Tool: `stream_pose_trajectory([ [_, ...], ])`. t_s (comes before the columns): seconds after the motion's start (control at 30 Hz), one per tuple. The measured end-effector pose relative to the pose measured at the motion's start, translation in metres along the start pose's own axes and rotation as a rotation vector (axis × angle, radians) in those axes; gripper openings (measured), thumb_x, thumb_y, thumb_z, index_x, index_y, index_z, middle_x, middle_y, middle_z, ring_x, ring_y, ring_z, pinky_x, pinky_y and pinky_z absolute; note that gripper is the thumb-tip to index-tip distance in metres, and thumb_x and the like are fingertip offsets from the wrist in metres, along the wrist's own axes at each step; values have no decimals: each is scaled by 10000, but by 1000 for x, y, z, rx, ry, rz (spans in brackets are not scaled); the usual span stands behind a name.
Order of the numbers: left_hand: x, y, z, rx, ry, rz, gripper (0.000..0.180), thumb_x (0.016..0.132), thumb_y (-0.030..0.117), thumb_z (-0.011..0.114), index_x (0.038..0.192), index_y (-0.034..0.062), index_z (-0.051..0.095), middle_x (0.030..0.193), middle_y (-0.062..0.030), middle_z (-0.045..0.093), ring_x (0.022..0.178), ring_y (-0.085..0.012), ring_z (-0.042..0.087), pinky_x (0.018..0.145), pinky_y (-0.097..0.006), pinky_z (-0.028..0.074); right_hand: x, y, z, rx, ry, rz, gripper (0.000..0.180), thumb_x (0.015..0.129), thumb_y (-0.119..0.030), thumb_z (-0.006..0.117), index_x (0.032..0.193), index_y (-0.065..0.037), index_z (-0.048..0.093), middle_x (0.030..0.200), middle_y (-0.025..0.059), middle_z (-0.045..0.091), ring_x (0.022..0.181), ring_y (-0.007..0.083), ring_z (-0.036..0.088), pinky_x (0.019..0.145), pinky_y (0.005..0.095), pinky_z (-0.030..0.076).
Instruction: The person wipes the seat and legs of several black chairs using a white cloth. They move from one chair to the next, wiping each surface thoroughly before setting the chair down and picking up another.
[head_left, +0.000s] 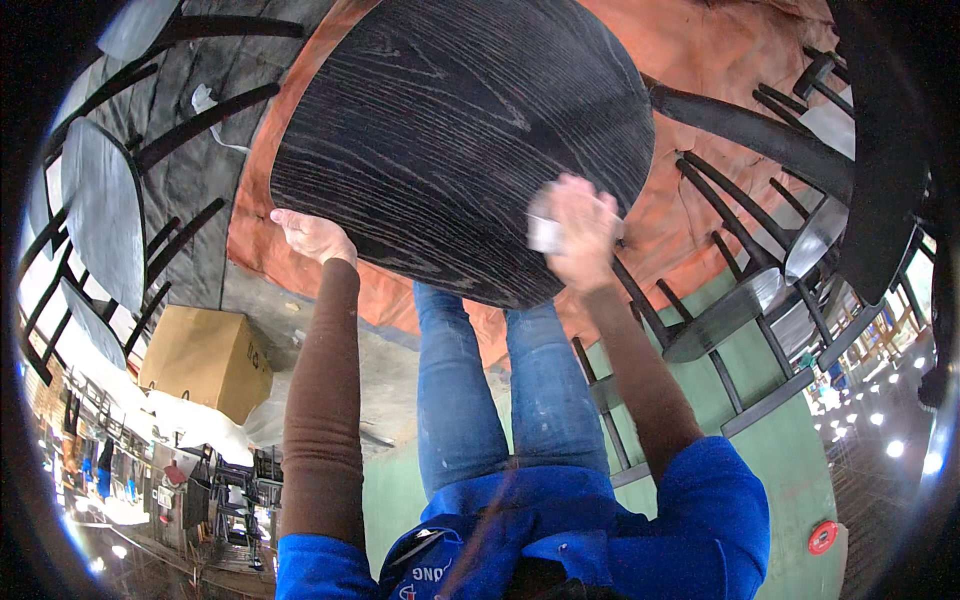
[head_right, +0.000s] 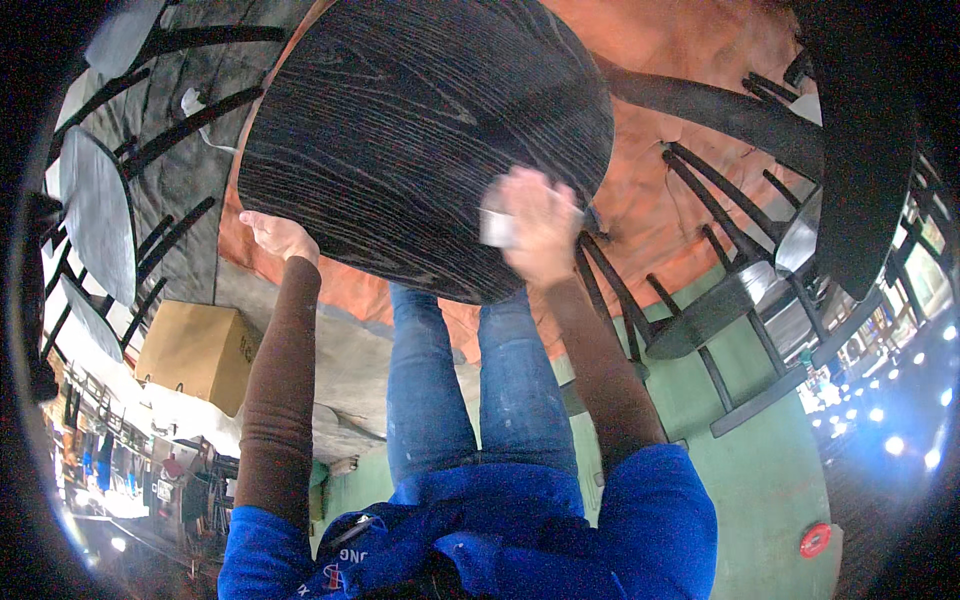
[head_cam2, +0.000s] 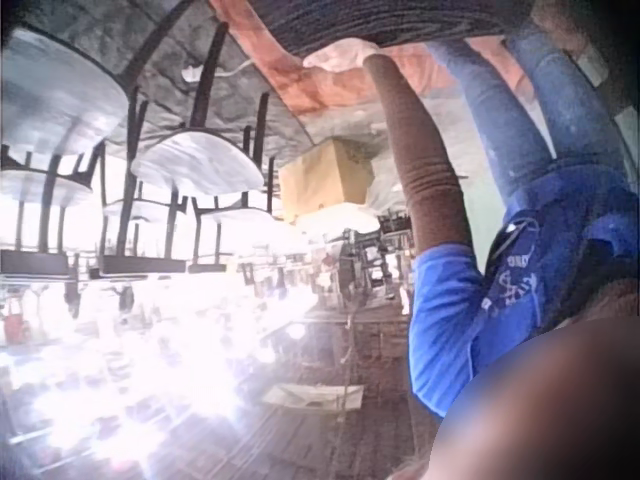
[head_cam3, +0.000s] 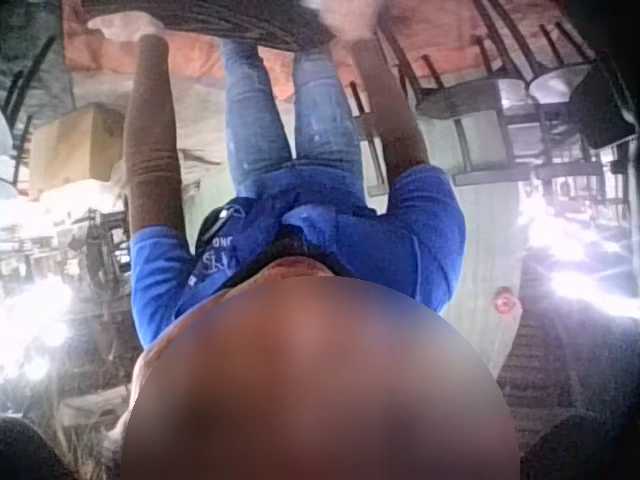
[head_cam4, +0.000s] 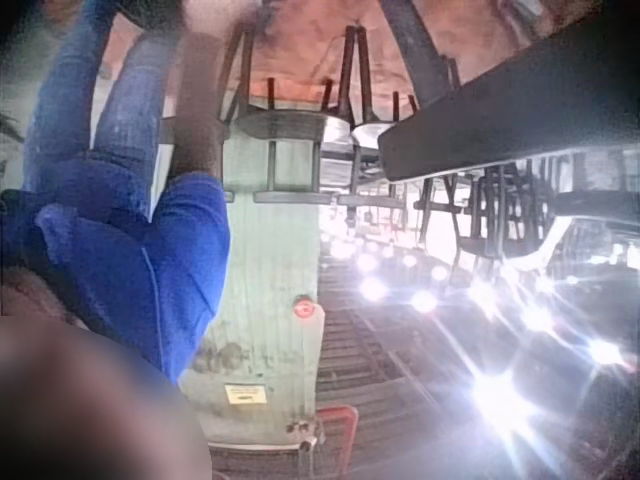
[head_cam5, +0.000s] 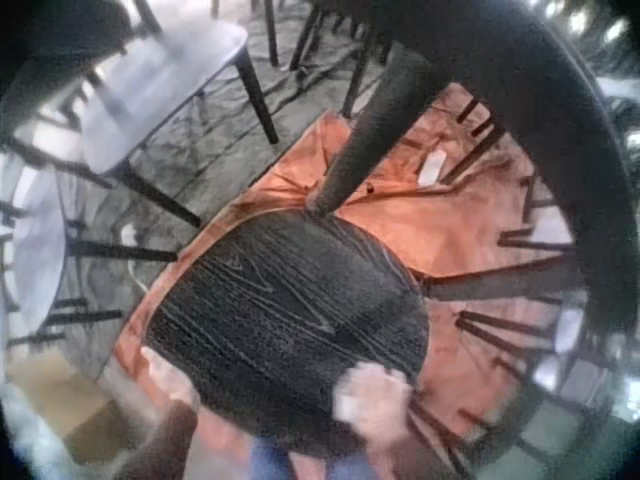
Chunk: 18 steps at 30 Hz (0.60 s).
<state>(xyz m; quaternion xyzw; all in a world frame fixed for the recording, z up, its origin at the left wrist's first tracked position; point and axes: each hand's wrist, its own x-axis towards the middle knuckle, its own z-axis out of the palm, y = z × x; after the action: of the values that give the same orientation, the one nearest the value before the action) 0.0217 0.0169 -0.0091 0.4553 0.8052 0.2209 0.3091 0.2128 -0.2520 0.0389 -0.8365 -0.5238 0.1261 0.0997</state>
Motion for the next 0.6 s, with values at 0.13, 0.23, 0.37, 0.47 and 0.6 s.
stream_pose_trajectory([
  [0.13, 1, -1, 0, 28, 12, -32, 887, 1000, 611, 187, 1249, -185, 491, 1280, -374, 514, 1149, -445, 541, 1012, -454, 403, -21, 23, -1, -23, -94, 221, 712, 772, -263, 664, 1381, 24, 432, 1475, 215, 390, 1398, 372, 323, 1065, 574, 242],
  [0.23, 3, -4, 0, 8, -3, 22, 883, 1001, 608, 187, 1239, -182, 502, 1275, -375, 518, 1146, -452, 541, 1011, -459, 401, 71, -40, 32, 81, -63, 59, 658, 740, -215, 619, 1338, 16, 471, 1418, 207, 422, 1326, 373, 381, 1018, 592, 291],
  [0.37, 5, -4, -1, 82, 18, 78, 877, 1002, 608, 183, 1272, -171, 484, 1291, -367, 512, 1175, -442, 528, 1031, -444, 391, 196, -145, 68, 84, 203, -129, 652, 779, -239, 598, 1393, -60, 472, 1503, 110, 384, 1425, 242, 302, 1141, 587, 160],
  [0.47, 4, -1, -2, 47, -9, 21, 872, 1001, 614, 175, 1356, -146, 414, 1369, -338, 464, 1242, -411, 496, 1069, -411, 375, 199, -140, 62, 270, 176, -131, 701, 723, -230, 665, 1381, -74, 482, 1463, 104, 438, 1390, 235, 354, 1150, 538, 196],
  [0.6, 3, 2, -3, -24, -49, 7, 864, 1002, 609, 166, 1384, -132, 391, 1400, -321, 443, 1252, -403, 492, 1073, -415, 377, 84, -26, 26, 208, 17, -20, 765, 669, -176, 704, 1378, -27, 460, 1417, 170, 475, 1344, 326, 412, 1081, 524, 281],
])
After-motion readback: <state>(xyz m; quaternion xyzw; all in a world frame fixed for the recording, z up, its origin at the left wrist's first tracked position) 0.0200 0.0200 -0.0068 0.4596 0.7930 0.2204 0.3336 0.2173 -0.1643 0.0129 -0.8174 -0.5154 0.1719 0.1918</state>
